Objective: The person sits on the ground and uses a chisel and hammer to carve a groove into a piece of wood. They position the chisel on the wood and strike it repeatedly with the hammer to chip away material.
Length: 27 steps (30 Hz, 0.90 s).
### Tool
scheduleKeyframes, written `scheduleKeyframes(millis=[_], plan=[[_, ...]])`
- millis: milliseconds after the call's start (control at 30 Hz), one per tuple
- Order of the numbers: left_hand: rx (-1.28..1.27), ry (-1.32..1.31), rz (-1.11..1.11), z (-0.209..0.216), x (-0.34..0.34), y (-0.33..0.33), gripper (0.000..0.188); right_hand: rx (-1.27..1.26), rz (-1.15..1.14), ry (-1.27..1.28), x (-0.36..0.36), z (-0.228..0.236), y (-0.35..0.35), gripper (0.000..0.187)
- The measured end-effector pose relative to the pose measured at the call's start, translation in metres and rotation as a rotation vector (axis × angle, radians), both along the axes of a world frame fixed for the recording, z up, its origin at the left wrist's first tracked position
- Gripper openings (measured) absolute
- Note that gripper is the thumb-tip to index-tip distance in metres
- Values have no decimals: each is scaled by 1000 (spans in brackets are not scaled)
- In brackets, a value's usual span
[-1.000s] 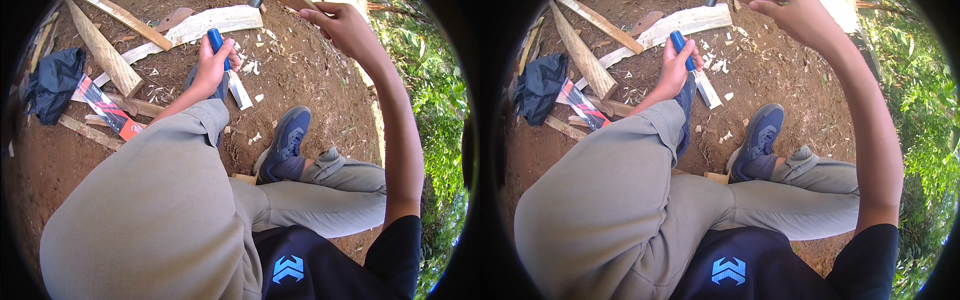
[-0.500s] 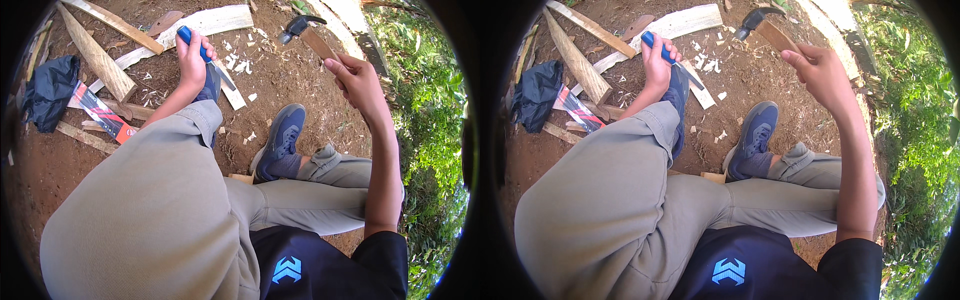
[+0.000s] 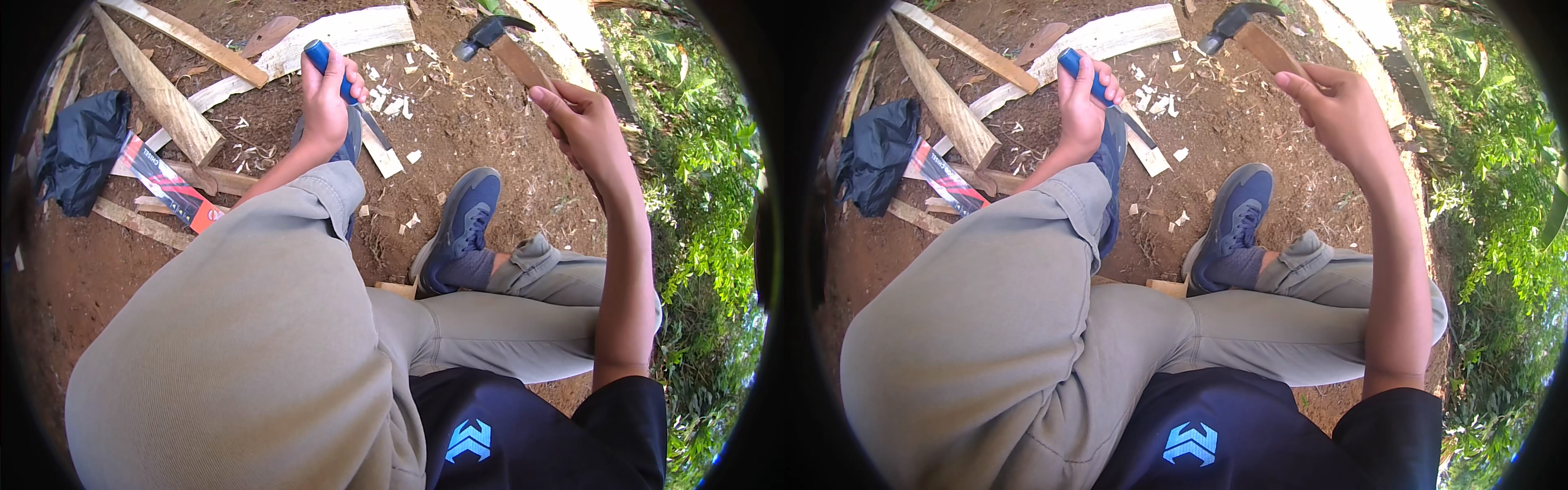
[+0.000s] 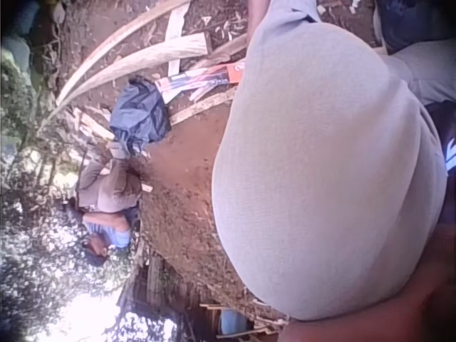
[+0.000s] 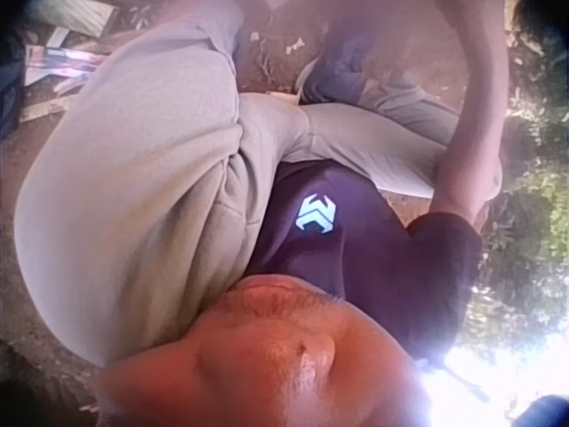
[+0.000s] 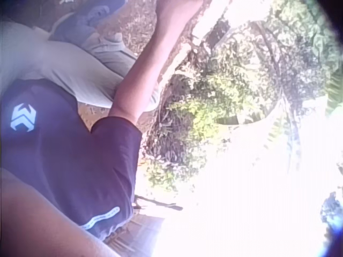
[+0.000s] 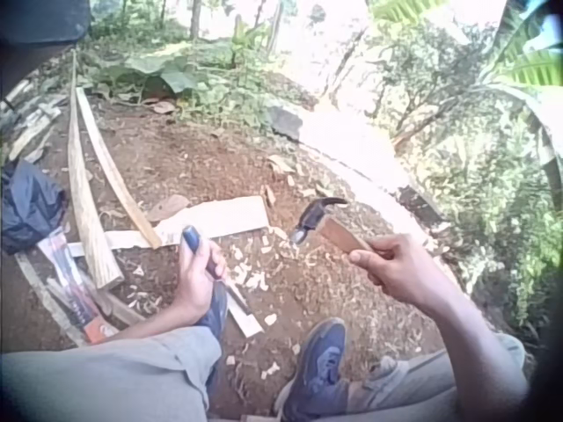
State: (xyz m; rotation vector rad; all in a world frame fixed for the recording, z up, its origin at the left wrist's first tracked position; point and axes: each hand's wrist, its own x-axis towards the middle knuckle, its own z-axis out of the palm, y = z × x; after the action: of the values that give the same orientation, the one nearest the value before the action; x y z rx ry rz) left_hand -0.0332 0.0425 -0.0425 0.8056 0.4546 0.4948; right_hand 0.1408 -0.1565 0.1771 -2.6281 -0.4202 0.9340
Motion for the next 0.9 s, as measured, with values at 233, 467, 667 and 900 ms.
scheduleKeyframes(millis=[233, 467, 667, 900], plan=[[-15, -9, -38, -1, -2, -5, 12, -23, -11, 19, -1, -1, 5, 42], [81, 126, -1, -22, 8, 3, 16, -1, 175, -65, 0, -23, 20, 53], [237, 85, -25, -12, 0, -4, 17, 43, 357, -137, -5, -17, 66, 52], [340, 196, 22, -24, -6, 3, 19, 89, 547, -122, -6, 25, 132, 31]])
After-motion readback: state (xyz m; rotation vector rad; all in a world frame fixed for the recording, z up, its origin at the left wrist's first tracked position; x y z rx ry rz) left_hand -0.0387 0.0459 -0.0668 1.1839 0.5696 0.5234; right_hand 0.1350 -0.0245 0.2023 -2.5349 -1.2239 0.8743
